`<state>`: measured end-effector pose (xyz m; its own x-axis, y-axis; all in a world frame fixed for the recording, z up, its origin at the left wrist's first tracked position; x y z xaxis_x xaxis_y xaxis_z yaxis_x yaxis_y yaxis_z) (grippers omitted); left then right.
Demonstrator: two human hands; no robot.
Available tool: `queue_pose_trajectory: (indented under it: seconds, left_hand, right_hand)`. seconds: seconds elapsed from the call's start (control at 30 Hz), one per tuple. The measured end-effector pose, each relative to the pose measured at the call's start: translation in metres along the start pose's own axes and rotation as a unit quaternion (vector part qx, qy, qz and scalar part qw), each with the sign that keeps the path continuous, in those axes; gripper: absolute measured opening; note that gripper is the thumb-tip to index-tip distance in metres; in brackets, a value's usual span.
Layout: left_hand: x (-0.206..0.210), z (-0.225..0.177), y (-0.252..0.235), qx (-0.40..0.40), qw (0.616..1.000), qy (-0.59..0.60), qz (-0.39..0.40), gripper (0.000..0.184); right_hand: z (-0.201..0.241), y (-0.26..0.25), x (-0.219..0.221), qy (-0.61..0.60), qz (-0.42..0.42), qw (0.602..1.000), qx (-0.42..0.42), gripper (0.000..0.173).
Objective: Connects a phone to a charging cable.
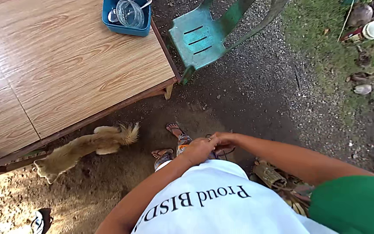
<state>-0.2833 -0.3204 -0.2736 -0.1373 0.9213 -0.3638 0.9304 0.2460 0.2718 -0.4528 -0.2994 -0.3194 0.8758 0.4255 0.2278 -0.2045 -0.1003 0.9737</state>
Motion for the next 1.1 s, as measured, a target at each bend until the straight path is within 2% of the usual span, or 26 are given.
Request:
queue_pose_trajectory:
  seconds: [0.03, 0.07, 0.13, 0.2, 0.3, 0.37, 0.4, 0.5, 0.57, 0.6, 0.67, 0.73, 0.77, 0.83, 0.9, 1.0, 1.1]
  left_hand:
    - [-0.005, -0.001, 0.004, -0.014, 0.999, 0.027, 0.034, 0.04]
    - [-0.006, 0.001, 0.01, -0.016, 0.998, 0.045, 0.034, 0.041]
    - [-0.002, 0.011, 0.024, 0.013, 0.997, 0.074, -0.021, 0.031]
    - [-0.001, 0.017, 0.034, 0.037, 0.994, 0.101, -0.031, 0.026]
    - [-0.01, 0.017, 0.036, 0.018, 0.992, 0.118, 0.03, 0.035]
    - [-0.018, 0.015, 0.028, -0.025, 0.99, 0.106, 0.088, 0.05]
    - [-0.019, 0.015, 0.022, -0.043, 0.989, 0.091, 0.109, 0.051]
    - [-0.013, 0.019, 0.015, -0.045, 0.989, 0.033, 0.138, 0.047]
    - [-0.013, 0.023, 0.021, -0.022, 0.993, 0.037, 0.109, 0.043]
    - [-0.014, 0.026, 0.025, -0.017, 0.994, 0.047, 0.096, 0.039]
    - [-0.016, 0.027, 0.03, -0.019, 0.995, 0.057, 0.082, 0.032]
    - [-0.02, 0.025, 0.026, -0.038, 0.995, 0.021, 0.092, 0.03]
    - [-0.021, 0.025, 0.022, -0.049, 0.994, -0.01, 0.102, 0.03]
    - [-0.024, 0.032, 0.016, -0.086, 0.984, -0.071, 0.14, 0.033]
    - [-0.027, 0.047, 0.01, -0.108, 0.975, -0.114, 0.156, 0.035]
    - [-0.028, 0.057, 0.004, -0.092, 0.977, -0.168, 0.091, 0.035]
    - [-0.021, 0.055, 0.001, -0.077, 0.98, -0.18, 0.031, 0.033]
  right_hand:
    - [0.003, 0.003, -0.008, 0.064, 0.028, 0.998, -0.012, 0.026]
    - [0.007, 0.004, -0.016, 0.141, 0.053, 0.988, -0.021, 0.026]
    - [0.016, -0.003, -0.027, 0.277, 0.08, 0.957, -0.029, 0.029]
    - [0.016, -0.017, -0.035, 0.315, 0.052, 0.947, -0.037, 0.031]
    - [0.0, -0.033, -0.062, 0.241, -0.135, 0.957, -0.083, 0.035]
    - [-0.018, -0.036, -0.086, 0.188, -0.28, 0.939, -0.067, 0.035]
    - [-0.03, -0.036, -0.095, 0.153, -0.327, 0.932, -0.04, 0.036]
    - [-0.078, -0.045, -0.106, -0.034, -0.36, 0.932, 0.025, 0.04]
    - [-0.086, -0.043, -0.097, -0.235, -0.332, 0.913, -0.019, 0.039]
    - [-0.081, -0.039, -0.093, -0.286, -0.301, 0.908, -0.061, 0.039]
    - [-0.059, -0.034, -0.088, -0.281, -0.215, 0.923, -0.153, 0.036]
    - [-0.027, -0.033, -0.081, -0.165, -0.123, 0.959, -0.196, 0.031]
    - [-0.011, -0.03, -0.073, -0.074, -0.078, 0.978, -0.177, 0.029]
    - [0.014, -0.025, -0.046, 0.094, 0.004, 0.992, -0.079, 0.026]
    - [0.025, -0.023, -0.025, 0.159, 0.052, 0.986, -0.01, 0.022]
    - [0.016, -0.024, -0.021, 0.083, 0.072, 0.993, -0.046, 0.014]
    - [-0.003, -0.027, -0.014, -0.072, 0.083, 0.992, -0.067, 0.02]
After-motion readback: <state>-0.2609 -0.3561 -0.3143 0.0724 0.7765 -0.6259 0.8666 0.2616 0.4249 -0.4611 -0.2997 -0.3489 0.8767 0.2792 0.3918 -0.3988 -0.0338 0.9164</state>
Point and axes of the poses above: each hand's wrist, its own y-axis away from the middle knuckle, its own x-axis out of the palm, z = x × y, the point moved 1 cm from there along -y, towards the middle knuckle, and after that the axes turned 8 degrees about x, right-handed, at the moved point
